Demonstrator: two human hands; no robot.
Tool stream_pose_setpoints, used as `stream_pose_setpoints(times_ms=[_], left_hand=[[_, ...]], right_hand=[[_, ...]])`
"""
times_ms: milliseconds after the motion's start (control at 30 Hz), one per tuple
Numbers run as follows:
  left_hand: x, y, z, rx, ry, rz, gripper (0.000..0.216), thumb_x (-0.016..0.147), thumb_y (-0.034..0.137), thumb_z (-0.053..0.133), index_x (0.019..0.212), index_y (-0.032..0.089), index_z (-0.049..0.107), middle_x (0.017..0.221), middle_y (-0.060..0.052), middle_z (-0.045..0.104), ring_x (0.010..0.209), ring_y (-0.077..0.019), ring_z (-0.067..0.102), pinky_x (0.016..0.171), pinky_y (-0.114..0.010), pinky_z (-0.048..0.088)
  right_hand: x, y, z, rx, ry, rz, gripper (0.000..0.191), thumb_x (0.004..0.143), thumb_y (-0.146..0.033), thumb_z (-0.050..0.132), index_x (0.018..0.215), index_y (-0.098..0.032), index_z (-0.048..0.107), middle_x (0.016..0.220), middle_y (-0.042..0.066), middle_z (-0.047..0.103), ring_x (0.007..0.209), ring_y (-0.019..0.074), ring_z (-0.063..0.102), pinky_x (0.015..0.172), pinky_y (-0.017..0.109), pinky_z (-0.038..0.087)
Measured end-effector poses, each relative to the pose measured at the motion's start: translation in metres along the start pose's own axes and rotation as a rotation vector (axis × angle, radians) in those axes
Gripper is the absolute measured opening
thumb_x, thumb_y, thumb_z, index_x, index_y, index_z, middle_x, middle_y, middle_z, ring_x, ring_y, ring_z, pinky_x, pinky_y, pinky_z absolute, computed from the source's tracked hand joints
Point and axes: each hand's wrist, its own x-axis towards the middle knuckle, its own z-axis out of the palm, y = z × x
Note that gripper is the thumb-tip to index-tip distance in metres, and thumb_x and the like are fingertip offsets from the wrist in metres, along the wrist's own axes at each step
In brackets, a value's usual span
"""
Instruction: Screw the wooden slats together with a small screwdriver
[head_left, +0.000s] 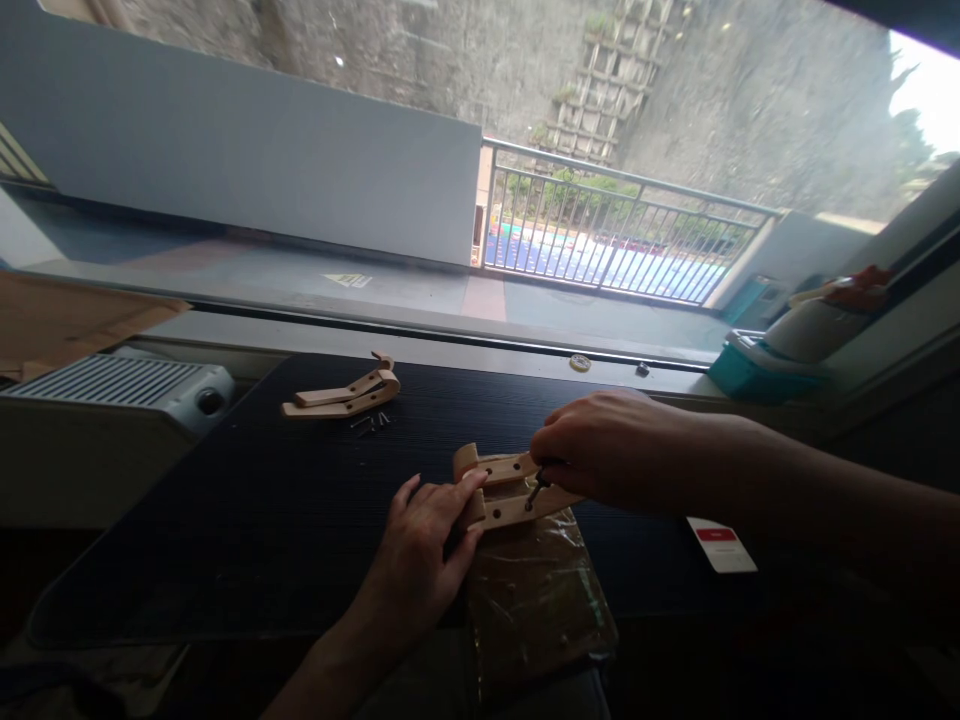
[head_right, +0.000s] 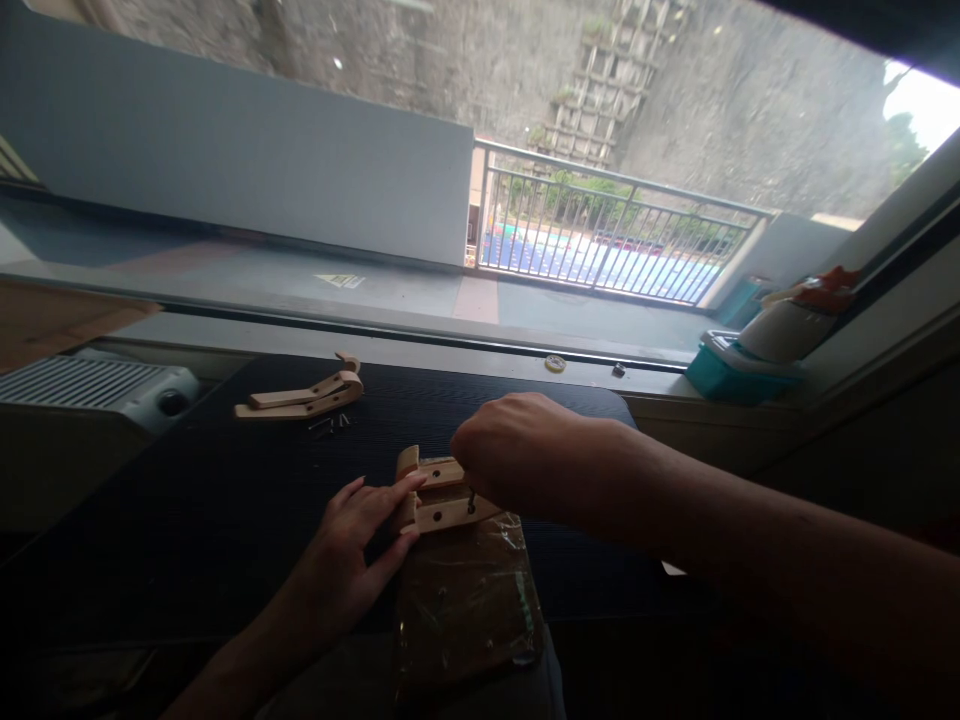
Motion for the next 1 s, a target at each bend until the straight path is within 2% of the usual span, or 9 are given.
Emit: stream_pose_setpoints(times_ms=[233,400,633,767,833,933,1000], left_hand=[[0.000,-0.001,0.002,0.000,0.006,-0.002,0.050,0.084,0.018,0.049,0.131,0.028,0.037,0.112,-0.002,0.065,0.104,-0.0196,0.059,0.104,-0.054,0.026],[0.000,-0.002,0.001,0.004,0.000,0.002,0.050,0.084,0.018,0.049,0.131,0.027,0.037,0.116,-0.004,0.064,0.105,-0.0207,0.059,0.103,-0.054,0.026],[0.001,0.000,0.000,0.005,0.007,0.000,0.047,0.084,0.018,0.049,0.130,0.025,0.039,0.115,-0.004,0.065,0.104,-0.0209,0.059,0.103,-0.055,0.027],[0.001,0.000,-0.001,0.004,0.007,-0.005,0.047,0.084,0.018,0.048,0.130,0.024,0.041,0.114,-0.004,0.066,0.104,-0.0214,0.060,0.103,-0.055,0.028],[0.001,0.001,-0.001,0.002,0.010,-0.009,0.047,0.083,0.019,0.049,0.129,0.024,0.042,0.114,-0.004,0.066,0.104,-0.0215,0.060,0.103,-0.055,0.028],[0.002,0.002,0.000,0.001,0.012,-0.017,0.046,0.083,0.019,0.048,0.129,0.024,0.043,0.114,-0.005,0.065,0.104,-0.0215,0.060,0.104,-0.054,0.028],[0.001,0.002,0.000,0.001,0.006,-0.019,0.047,0.084,0.019,0.048,0.130,0.025,0.042,0.115,-0.005,0.065,0.104,-0.0212,0.060,0.104,-0.054,0.027]], right_hand=[[0.001,0.008,0.015,0.005,0.129,-0.010,0.018,0.088,-0.028,0.048,0.081,-0.018,0.060,0.068,0.001,0.061,0.057,0.0114,0.050,0.050,0.025,0.025],[0.001,0.003,0.006,-0.012,0.084,-0.047,0.007,0.082,-0.021,0.054,0.078,-0.019,0.060,0.071,-0.001,0.063,0.056,0.0104,0.051,0.047,0.024,0.023],[0.003,-0.001,0.014,-0.084,0.084,0.048,0.021,0.086,-0.025,0.049,0.069,-0.018,0.060,0.060,0.000,0.060,0.049,0.0111,0.048,0.044,0.026,0.018],[0.001,-0.003,0.011,-0.072,0.112,0.017,0.012,0.084,-0.027,0.054,0.082,-0.019,0.062,0.068,0.001,0.063,0.057,0.0132,0.055,0.046,0.026,0.020],[0.000,-0.004,0.005,-0.065,0.082,-0.004,0.009,0.082,-0.024,0.056,0.086,-0.019,0.063,0.074,0.001,0.065,0.061,0.0136,0.056,0.047,0.025,0.022],[0.001,-0.005,-0.001,-0.073,0.007,-0.002,0.009,0.083,-0.019,0.055,0.082,-0.018,0.063,0.078,0.003,0.065,0.063,0.0132,0.057,0.048,0.025,0.024],[0.003,-0.005,0.001,-0.073,0.002,0.001,0.011,0.084,-0.020,0.054,0.081,-0.017,0.064,0.078,0.004,0.065,0.062,0.0129,0.056,0.048,0.025,0.025]])
